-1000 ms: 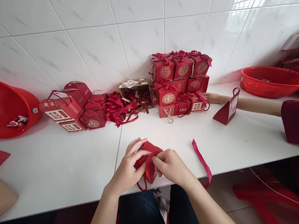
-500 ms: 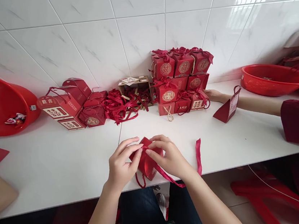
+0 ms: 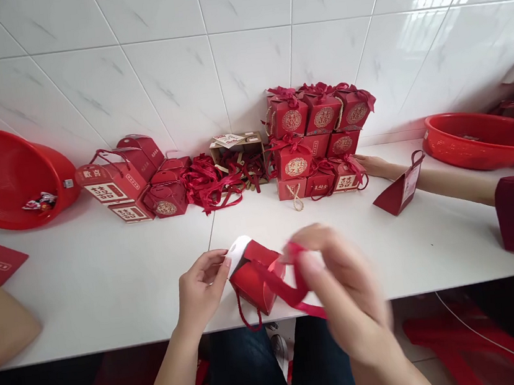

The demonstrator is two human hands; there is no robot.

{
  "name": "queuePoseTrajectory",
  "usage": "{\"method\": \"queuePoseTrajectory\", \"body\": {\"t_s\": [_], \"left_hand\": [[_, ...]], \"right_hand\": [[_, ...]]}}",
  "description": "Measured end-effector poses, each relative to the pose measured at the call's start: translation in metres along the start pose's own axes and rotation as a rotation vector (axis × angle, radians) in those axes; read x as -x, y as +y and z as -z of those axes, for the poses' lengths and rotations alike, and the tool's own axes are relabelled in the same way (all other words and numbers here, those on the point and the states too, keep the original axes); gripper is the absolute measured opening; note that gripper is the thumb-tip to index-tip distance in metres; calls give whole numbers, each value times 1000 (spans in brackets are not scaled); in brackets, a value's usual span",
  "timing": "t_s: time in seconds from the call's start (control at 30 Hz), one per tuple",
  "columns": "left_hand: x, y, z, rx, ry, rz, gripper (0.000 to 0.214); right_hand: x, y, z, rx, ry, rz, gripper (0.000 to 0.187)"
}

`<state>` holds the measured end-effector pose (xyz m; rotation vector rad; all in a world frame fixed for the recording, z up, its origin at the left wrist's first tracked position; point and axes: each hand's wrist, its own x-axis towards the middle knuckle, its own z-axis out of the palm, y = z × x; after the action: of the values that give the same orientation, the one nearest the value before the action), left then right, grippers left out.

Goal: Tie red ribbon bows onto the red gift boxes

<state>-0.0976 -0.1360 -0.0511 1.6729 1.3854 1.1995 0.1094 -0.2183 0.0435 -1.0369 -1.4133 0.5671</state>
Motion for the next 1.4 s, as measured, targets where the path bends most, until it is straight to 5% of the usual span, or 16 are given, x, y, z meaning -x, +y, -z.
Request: {"method": "queuePoseTrajectory", "body": {"t_s": [0.1,0.23,0.97,1.4], "left_hand": [[2,-2,-1,105,-2,31,20],[5,-2,0,145,-21,35,20],[17,4,0,223,-101,63,30],[2,2,-1,410,-300,144,26]], "right_hand": [[-22,35,-31,182,-361,-101,18],[-31,70,-61,445,-501,-193,22],[-36,77,-61,254,-624,-206,20],[-38,78,-60,311,-681,-131,15]]}}
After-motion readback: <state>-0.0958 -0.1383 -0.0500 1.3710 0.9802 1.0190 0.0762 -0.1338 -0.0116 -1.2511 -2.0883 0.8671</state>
